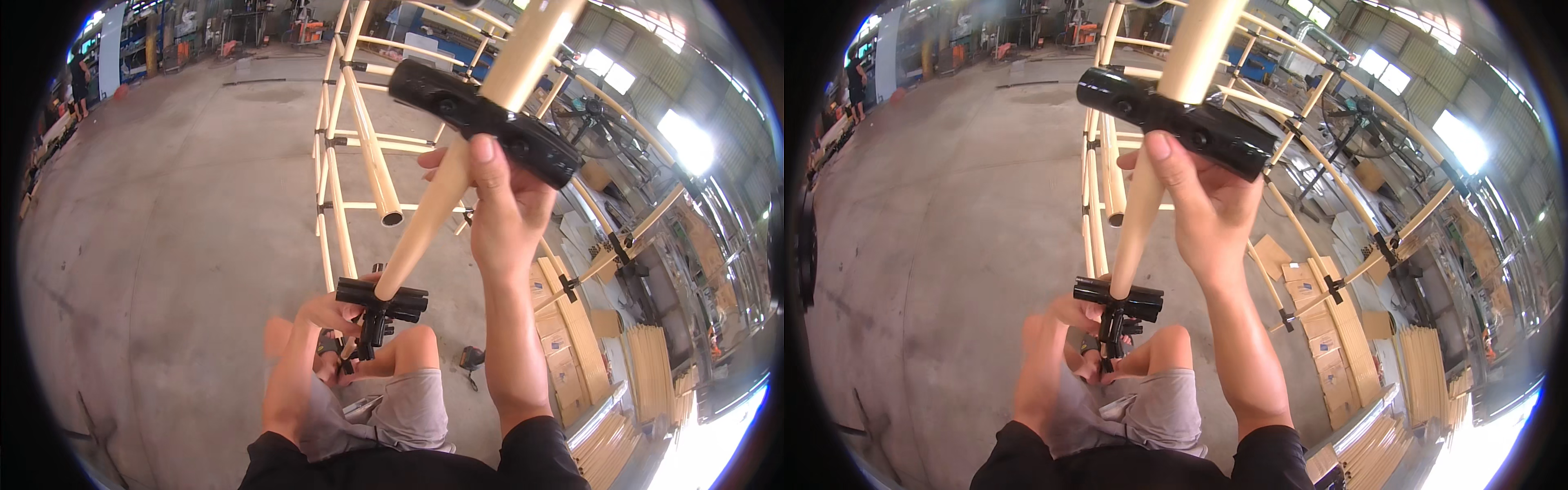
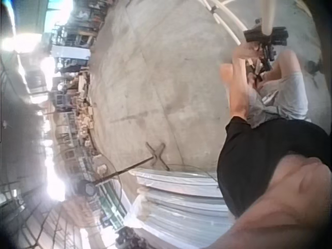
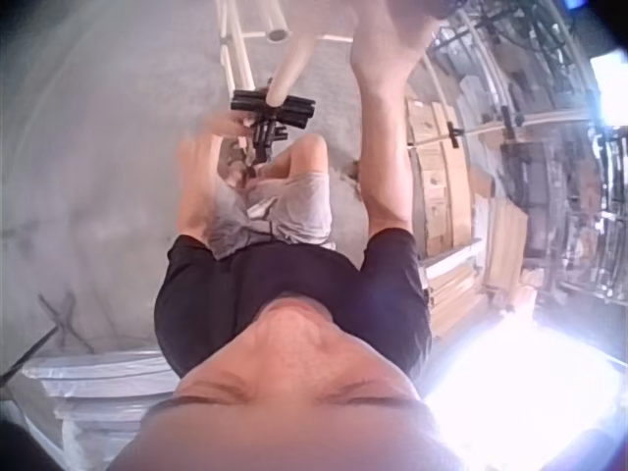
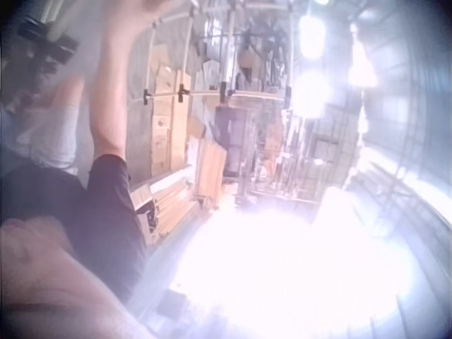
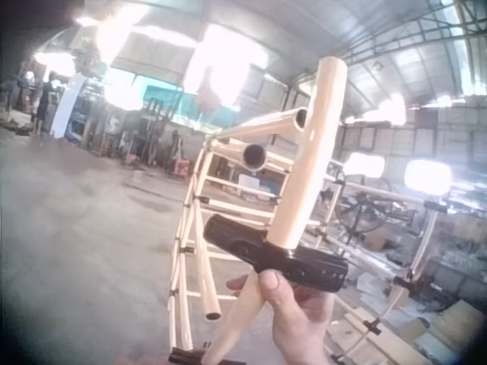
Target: The person assembles a frame by sliding plastic connectors onto wooden poles, picking up additional connectors from a box, and fitting them onto the ends of the poles to build a structure.
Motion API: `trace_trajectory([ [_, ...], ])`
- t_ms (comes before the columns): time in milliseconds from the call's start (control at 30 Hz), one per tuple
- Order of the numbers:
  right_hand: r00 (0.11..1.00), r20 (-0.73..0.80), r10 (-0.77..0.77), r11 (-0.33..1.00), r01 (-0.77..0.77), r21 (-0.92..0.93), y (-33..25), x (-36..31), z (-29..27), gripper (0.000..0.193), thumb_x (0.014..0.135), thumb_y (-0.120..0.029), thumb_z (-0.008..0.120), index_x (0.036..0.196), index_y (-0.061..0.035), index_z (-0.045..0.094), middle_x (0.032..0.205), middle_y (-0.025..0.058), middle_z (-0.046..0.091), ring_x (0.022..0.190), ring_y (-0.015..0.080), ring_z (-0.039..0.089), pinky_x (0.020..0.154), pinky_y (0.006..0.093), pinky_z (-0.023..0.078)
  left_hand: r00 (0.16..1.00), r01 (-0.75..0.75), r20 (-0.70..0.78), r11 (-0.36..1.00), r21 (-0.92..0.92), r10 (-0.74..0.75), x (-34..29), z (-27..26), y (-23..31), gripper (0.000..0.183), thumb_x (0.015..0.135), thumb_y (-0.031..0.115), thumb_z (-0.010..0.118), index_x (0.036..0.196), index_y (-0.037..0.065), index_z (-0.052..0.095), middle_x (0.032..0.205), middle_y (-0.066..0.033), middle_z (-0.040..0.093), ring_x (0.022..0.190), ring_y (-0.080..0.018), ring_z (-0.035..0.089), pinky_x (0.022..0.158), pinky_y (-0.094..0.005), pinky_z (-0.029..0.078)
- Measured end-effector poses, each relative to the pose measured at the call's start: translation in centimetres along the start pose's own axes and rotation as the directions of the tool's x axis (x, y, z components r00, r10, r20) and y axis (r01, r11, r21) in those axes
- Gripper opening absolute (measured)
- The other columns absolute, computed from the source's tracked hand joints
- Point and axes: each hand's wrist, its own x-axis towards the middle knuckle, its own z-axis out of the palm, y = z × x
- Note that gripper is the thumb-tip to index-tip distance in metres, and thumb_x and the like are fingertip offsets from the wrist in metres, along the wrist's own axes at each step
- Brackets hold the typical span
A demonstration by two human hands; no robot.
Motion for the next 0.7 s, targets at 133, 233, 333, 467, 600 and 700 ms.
trace_trajectory([
  [133,1.000,0.012,-0.022,0.999,0.023,-0.031,0.6,-0.3,-0.6,0.034,0.098,-0.026,0.062,0.108,0.0065,0.061,0.085,0.0180,0.070,0.073,0.0302,0.073,0.062,0.0383,0.062,0.960,-0.078,-0.205,0.886,0.458,0.191,1.2,2.3,-1.8,0.074,0.081,0.009,0.079,0.143,0.008,0.040,0.125,-0.0098,0.058,0.108,-0.0226,0.063,0.089,-0.0383,0.056],
  [233,0.997,0.061,-0.038,0.998,0.041,-0.044,0.3,-0.3,-0.6,0.035,0.098,-0.026,0.062,0.109,0.0066,0.061,0.092,0.0206,0.071,0.073,0.0301,0.073,0.062,0.0378,0.062,0.893,-0.203,-0.188,0.739,0.643,0.409,1.6,3.2,-1.7,0.062,0.085,0.012,0.076,0.137,0.006,0.043,0.122,-0.0113,0.058,0.107,-0.0259,0.065,0.085,-0.0428,0.061],
  [333,0.998,0.050,-0.030,0.999,0.032,-0.023,-0.1,-0.3,0.1,0.035,0.098,-0.025,0.062,0.112,0.0071,0.061,0.097,0.0228,0.071,0.074,0.0298,0.073,0.062,0.0377,0.062,0.854,-0.182,-0.374,0.880,0.438,0.363,2.2,4.7,-0.4,0.063,0.078,0.002,0.080,0.132,0.006,0.048,0.125,-0.0107,0.057,0.111,-0.0233,0.062,0.086,-0.0442,0.061],
  [467,0.998,0.064,-0.005,1.000,0.006,-0.014,0.0,-0.3,-0.1,0.036,0.098,-0.023,0.062,0.116,0.0076,0.061,0.099,0.0239,0.071,0.075,0.0291,0.073,0.065,0.0385,0.063,0.787,-0.101,-0.517,0.897,0.430,0.337,5.0,9.8,5.0,0.061,0.073,-0.010,0.079,0.128,0.001,0.053,0.121,-0.0139,0.062,0.104,-0.0273,0.067,0.086,-0.0439,0.063],
  [600,0.993,0.062,0.096,0.985,-0.104,0.139,-0.8,-0.1,-0.8,0.024,0.093,-0.008,0.068,0.112,0.0063,0.064,0.099,0.0197,0.072,0.081,0.0239,0.073,0.071,0.0355,0.062,0.699,-0.329,-0.539,0.881,0.341,0.470,6.4,12.8,5.6,0.048,0.073,0.004,0.086,0.115,0.000,0.064,0.102,-0.0044,0.071,0.088,-0.0129,0.066,0.078,-0.0294,0.056],
  [700,0.990,0.056,0.128,0.982,-0.135,0.135,-1.3,0.0,-1.0,0.026,0.094,-0.011,0.068,0.113,0.0060,0.064,0.100,0.0192,0.072,0.082,0.0246,0.073,0.072,0.0361,0.062,0.749,-0.228,-0.455,0.832,0.506,0.482,6.4,12.9,6.1,0.043,0.086,-0.004,0.068,0.126,-0.001,0.054,0.119,-0.0128,0.063,0.103,-0.0228,0.066,0.088,-0.0398,0.060],
])
